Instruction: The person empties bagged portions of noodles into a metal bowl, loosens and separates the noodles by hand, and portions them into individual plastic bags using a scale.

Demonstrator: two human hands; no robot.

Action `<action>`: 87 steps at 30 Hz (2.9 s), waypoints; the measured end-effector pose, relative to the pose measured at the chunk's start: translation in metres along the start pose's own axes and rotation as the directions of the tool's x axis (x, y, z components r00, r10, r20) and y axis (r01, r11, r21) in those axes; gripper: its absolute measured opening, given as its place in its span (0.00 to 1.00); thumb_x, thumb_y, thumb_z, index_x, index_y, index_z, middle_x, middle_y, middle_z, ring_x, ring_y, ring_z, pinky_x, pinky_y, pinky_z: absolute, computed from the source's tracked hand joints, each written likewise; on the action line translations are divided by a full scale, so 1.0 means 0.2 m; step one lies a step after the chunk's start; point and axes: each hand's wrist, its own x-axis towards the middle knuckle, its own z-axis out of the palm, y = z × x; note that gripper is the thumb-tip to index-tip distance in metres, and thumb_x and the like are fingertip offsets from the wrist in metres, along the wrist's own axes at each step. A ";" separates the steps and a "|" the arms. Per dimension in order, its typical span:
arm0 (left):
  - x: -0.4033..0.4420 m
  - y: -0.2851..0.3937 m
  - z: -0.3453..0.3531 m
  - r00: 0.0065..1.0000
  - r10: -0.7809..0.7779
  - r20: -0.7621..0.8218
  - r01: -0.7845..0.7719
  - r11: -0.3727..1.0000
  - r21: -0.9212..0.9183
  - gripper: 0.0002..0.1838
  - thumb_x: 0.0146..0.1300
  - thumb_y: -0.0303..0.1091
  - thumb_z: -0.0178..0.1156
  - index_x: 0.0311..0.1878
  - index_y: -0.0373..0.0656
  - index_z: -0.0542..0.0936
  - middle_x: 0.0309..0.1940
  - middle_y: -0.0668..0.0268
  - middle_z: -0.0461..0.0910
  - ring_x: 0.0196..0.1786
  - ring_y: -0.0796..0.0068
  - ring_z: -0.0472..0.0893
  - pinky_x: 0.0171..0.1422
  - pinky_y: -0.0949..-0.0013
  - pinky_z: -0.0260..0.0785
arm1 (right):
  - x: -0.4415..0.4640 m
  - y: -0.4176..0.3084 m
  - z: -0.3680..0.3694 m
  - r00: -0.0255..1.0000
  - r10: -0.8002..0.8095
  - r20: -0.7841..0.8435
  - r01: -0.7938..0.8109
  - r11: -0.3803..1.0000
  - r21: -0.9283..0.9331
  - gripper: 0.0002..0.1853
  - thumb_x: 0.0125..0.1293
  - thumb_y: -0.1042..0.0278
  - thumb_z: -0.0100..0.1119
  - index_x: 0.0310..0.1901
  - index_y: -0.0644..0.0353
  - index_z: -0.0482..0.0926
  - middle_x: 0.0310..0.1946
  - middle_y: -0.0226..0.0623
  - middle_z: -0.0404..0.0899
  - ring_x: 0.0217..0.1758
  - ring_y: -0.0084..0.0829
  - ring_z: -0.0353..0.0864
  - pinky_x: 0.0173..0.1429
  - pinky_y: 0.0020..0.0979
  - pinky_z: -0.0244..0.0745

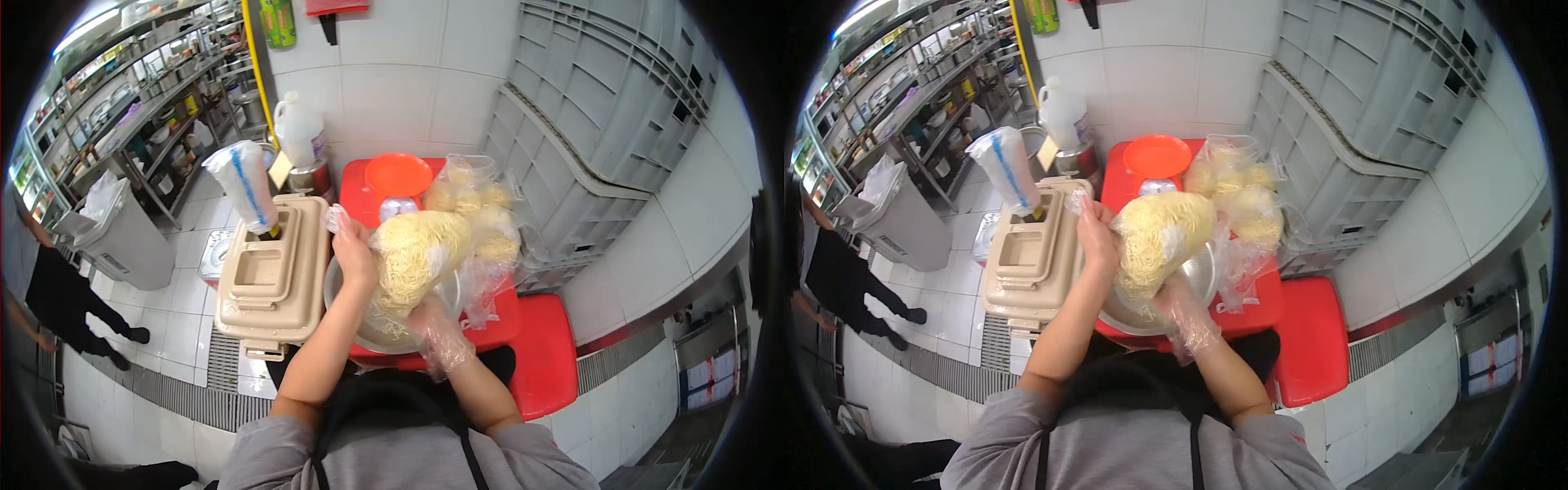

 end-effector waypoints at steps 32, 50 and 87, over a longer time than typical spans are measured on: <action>0.17 -0.07 -0.06 0.977 -0.091 0.192 0.077 0.994 0.083 0.27 0.69 0.51 0.46 0.14 0.50 0.58 0.10 0.75 0.55 0.11 0.82 0.58 0.14 0.74 0.49 | -0.21 -0.20 0.27 0.720 -0.495 0.487 0.641 0.206 -0.739 0.09 0.54 0.71 0.63 0.36 0.65 0.76 0.44 0.44 0.72 0.45 0.40 0.75 0.52 0.34 0.69; -0.05 0.14 0.11 0.522 0.488 0.699 -0.805 0.552 0.216 0.12 0.60 0.29 0.47 0.25 0.33 0.73 0.21 0.53 0.69 0.27 0.56 0.71 0.33 0.62 0.62 | 0.12 -0.57 0.49 0.050 -0.488 0.872 0.717 -0.590 -0.371 0.15 0.52 0.72 0.58 0.44 0.61 0.77 0.19 0.30 0.66 0.21 0.32 0.69 0.25 0.36 0.59; -0.18 0.35 0.16 0.937 -0.311 0.156 0.348 0.835 -0.426 0.26 0.71 0.46 0.46 0.16 0.51 0.53 0.12 0.76 0.46 0.15 0.80 0.47 0.20 0.73 0.44 | 0.74 -0.29 -0.27 0.986 -0.146 0.086 0.169 0.818 -0.550 0.23 0.70 0.50 0.43 0.54 0.61 0.74 0.52 0.49 0.76 0.50 0.40 0.78 0.53 0.38 0.70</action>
